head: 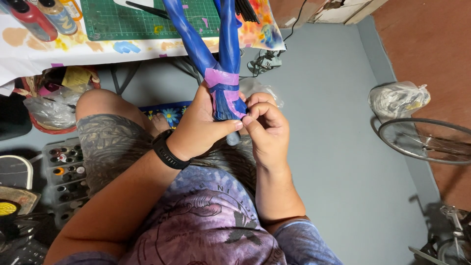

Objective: Applying masking tape to a figurine to prepare it for painting at a workstation.

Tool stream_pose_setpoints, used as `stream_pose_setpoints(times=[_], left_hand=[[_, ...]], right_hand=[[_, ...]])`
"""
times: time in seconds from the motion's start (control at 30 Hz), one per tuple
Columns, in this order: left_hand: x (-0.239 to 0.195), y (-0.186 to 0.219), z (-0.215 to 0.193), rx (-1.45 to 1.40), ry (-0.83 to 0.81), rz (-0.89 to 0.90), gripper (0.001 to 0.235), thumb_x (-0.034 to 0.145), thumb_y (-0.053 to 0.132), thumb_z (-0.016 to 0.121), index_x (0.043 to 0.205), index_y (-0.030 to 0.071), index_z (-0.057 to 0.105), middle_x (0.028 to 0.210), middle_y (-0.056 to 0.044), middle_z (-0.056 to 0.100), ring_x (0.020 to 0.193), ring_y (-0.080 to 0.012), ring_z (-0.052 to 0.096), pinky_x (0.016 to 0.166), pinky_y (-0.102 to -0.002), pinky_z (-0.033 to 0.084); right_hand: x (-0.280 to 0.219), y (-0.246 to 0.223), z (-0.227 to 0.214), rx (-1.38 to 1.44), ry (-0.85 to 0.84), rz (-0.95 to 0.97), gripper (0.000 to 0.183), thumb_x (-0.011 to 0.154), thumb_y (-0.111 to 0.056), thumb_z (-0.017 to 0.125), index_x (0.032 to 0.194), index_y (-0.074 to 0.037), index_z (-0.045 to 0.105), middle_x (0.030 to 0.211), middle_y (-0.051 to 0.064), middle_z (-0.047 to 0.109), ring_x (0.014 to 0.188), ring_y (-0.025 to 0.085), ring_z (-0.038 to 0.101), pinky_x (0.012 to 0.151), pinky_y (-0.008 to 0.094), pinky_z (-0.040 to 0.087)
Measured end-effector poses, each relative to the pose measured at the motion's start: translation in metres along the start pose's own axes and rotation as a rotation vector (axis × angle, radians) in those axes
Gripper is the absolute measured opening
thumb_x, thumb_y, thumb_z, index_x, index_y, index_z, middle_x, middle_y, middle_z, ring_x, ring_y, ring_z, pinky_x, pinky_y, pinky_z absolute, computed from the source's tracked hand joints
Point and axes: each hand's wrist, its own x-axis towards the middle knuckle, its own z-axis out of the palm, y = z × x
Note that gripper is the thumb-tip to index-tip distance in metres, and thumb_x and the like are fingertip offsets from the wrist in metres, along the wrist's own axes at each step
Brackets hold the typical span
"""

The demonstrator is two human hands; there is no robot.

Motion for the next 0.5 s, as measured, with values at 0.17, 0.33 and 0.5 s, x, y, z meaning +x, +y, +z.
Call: stream_pose_setpoints(times=[0.17,0.33,0.5], left_hand=[[0.000,0.002,0.001,0.021,-0.007,-0.010,0.084,0.074,-0.010,0.081,0.142,-0.001,0.032,0.122,-0.021,0.063,0.116,-0.0279,0.062,0.104,-0.044,0.049],[0.000,0.002,-0.001,0.059,-0.017,-0.019,0.084,0.074,-0.010,0.082,0.142,-0.001,0.033,0.123,-0.022,0.063,0.115,-0.0295,0.063,0.103,-0.045,0.049],[0.000,0.002,0.000,0.048,-0.015,-0.014,0.084,0.074,-0.010,0.081,0.142,-0.001,0.032,0.123,-0.021,0.063,0.116,-0.0280,0.062,0.104,-0.044,0.049]], right_hand=[[0.001,-0.006,0.006,-0.016,0.009,0.005,0.018,0.089,0.004,0.069,0.082,-0.001,0.054,0.100,0.015,0.050,0.098,0.024,0.054,0.105,0.050,0.046],[0.001,-0.010,0.010,-0.029,0.017,0.008,0.017,0.089,0.004,0.068,0.082,-0.001,0.054,0.100,0.015,0.050,0.099,0.024,0.056,0.103,0.049,0.046],[0.002,-0.010,0.010,-0.028,0.022,0.011,0.018,0.089,0.005,0.068,0.081,-0.001,0.053,0.099,0.015,0.050,0.098,0.024,0.055,0.104,0.047,0.046]])
